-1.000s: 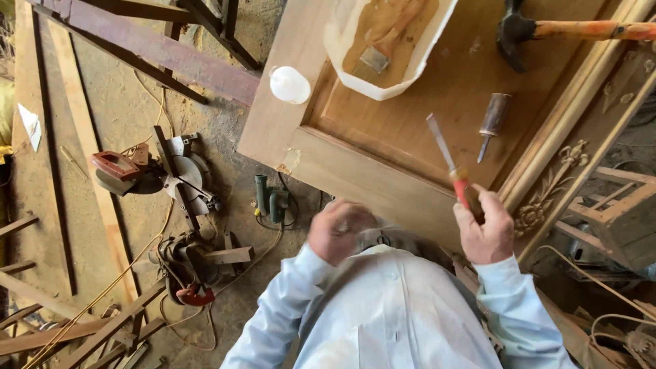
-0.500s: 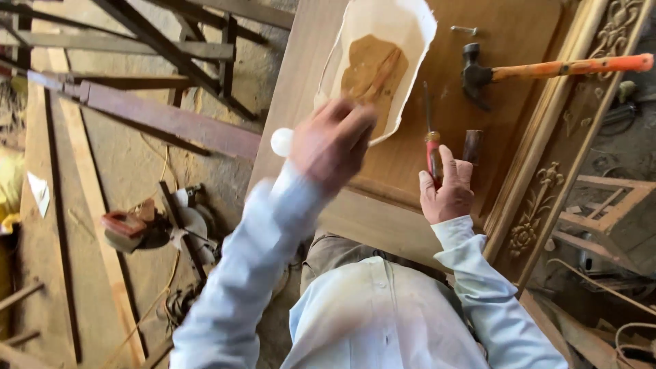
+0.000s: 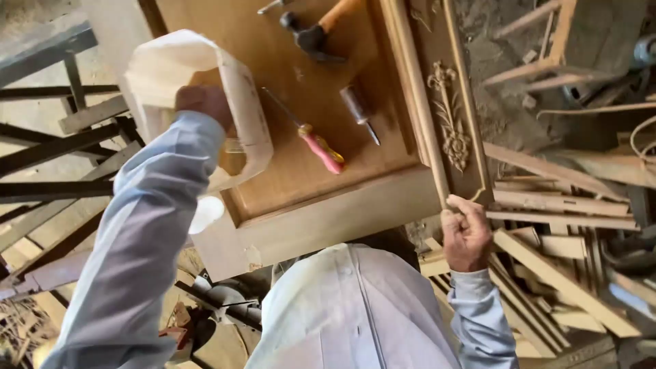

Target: Applying glue to the joints and crevices of a wooden door panel using a squeeze bottle and smoothing it with fingers.

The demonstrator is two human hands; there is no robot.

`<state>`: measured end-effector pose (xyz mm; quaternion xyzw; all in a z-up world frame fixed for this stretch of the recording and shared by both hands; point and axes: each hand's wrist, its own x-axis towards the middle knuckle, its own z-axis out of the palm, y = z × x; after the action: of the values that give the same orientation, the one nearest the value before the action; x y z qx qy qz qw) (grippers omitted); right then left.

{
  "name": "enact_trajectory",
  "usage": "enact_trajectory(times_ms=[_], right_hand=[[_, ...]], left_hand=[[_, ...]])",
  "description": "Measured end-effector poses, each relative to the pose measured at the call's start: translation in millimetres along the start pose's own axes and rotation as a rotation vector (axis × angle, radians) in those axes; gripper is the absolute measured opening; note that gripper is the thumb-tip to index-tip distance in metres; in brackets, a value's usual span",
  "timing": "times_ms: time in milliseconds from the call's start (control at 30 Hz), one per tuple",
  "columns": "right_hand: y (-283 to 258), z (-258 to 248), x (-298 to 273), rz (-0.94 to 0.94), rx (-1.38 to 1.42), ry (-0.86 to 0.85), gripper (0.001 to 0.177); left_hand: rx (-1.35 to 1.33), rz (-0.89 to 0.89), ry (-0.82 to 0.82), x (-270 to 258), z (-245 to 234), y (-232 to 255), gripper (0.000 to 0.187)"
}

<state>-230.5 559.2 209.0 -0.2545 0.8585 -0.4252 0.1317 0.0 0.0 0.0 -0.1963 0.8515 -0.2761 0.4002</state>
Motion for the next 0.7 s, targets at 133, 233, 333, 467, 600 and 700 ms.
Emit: enact_trajectory(times_ms=[133, 233, 333, 467, 600, 700], right_hand=[[7.1, -17.8, -4.0, 0.267, 0.041, 0.156, 0.019], [1.0, -21.7, 19.4, 0.138, 0.073, 0.181, 0.020], [-0.7, -23.5, 48.0, 0.002, 0.111, 0.092, 0.015], [-7.2, -24.2, 94.8, -0.288, 0.071, -0.082, 0.015], [-18.6, -15.2, 133.7, -0.485, 0.023, -0.287, 0.012], [-30.5, 2.5, 145.1, -0.513, 0.112, -0.383, 0.014]], left_hand=[[-0.322, -0.146, 0.119, -60.4, -68.2, -40.5, 0.017], [-0.327, -0.187, 0.074, -101.5, -125.2, -74.5, 0.025], [-0.409, -0.042, -0.099, -148.7, -175.7, -112.2, 0.043], [-0.537, -0.278, 0.496, -239.6, -211.0, -124.8, 0.007], [-0.975, -0.311, 0.790, -336.7, -281.7, -71.9, 0.026], [-1.085, -0.340, 0.776, -343.6, -253.8, 55.0, 0.024]])
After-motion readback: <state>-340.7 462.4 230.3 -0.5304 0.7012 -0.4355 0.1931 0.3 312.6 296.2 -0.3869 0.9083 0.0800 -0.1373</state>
